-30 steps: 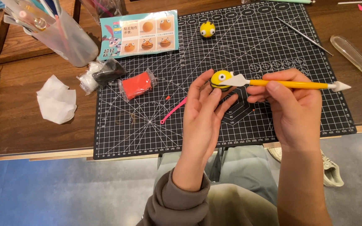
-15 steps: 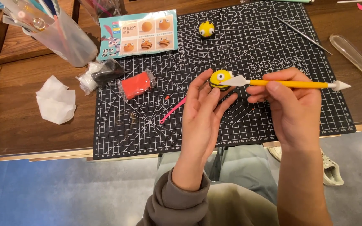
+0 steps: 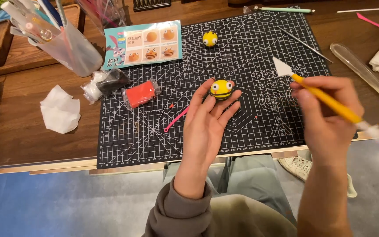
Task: The person is crafting a small clay bee figure. They use a sculpting tool to add details to the face and body, then place the finished figure next to another completed one on the cutting mat.
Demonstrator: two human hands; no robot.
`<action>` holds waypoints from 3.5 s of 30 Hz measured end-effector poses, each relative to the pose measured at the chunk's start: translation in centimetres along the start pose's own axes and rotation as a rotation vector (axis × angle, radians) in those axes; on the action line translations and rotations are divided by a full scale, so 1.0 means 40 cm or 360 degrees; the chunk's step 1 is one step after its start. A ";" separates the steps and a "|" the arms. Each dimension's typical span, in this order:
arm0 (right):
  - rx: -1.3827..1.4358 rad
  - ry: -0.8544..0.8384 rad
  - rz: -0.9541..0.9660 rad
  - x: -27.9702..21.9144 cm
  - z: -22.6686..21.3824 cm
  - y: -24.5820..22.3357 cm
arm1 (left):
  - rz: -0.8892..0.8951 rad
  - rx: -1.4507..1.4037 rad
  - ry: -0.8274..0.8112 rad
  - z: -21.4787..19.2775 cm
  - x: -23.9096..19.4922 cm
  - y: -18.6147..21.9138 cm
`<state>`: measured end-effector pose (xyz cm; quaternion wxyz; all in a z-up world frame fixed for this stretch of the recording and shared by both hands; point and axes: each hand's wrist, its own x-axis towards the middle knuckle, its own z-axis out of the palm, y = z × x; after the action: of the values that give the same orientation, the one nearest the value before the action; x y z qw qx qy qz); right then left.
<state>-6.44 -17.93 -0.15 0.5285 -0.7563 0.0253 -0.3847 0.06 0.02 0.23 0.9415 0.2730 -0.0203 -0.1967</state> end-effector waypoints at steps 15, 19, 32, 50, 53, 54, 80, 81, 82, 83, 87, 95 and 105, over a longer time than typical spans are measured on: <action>-0.1125 -0.0763 -0.0646 0.052 -0.060 0.009 | 0.0053 0.0115 0.0001 -0.002 -0.001 -0.008; -0.1083 -0.0825 -0.0583 0.025 -0.030 -0.012 | 0.0072 0.0138 0.0041 0.002 -0.003 -0.009; -0.1084 -0.0859 -0.0539 0.013 -0.003 -0.013 | 0.0102 0.0141 0.0036 -0.003 -0.001 -0.011; -0.0651 -0.0384 -0.0269 0.010 0.003 -0.042 | 0.0116 0.0210 -0.0059 -0.003 -0.005 -0.013; -0.0514 -0.0336 -0.0326 0.008 0.037 -0.070 | 0.0157 0.0315 -0.0083 0.000 -0.007 -0.018; -0.0462 -0.0320 -0.0383 0.007 0.051 -0.080 | 0.0178 0.0367 -0.0092 0.001 -0.007 -0.019; -0.0666 -0.0084 -0.0799 0.019 0.149 -0.066 | 0.0133 0.0434 -0.0100 -0.002 -0.007 -0.017; -0.0664 -0.0087 -0.0799 0.020 0.148 -0.066 | 0.0146 0.0418 -0.0113 -0.003 -0.006 -0.019; -0.0664 -0.0087 -0.0798 0.020 0.148 -0.066 | 0.0145 0.0419 -0.0112 -0.004 -0.005 -0.019; -0.0660 -0.0093 -0.0791 0.020 0.147 -0.067 | 0.0146 0.0429 -0.0113 -0.005 -0.005 -0.020; -0.0657 -0.0087 -0.0787 0.019 0.142 -0.068 | 0.0159 0.0446 -0.0157 -0.005 -0.006 -0.018; -0.0558 -0.0126 -0.0540 0.017 0.136 -0.084 | 0.0157 0.0427 -0.0136 -0.009 -0.003 -0.023; -0.0764 -0.0064 -0.0152 0.027 0.064 -0.055 | 0.0043 0.0252 -0.0175 0.005 -0.014 0.001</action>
<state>-4.93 -15.42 1.88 0.3152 -0.8680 0.0697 -0.3772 -0.47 0.16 0.45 0.9170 0.3350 -0.0913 -0.1963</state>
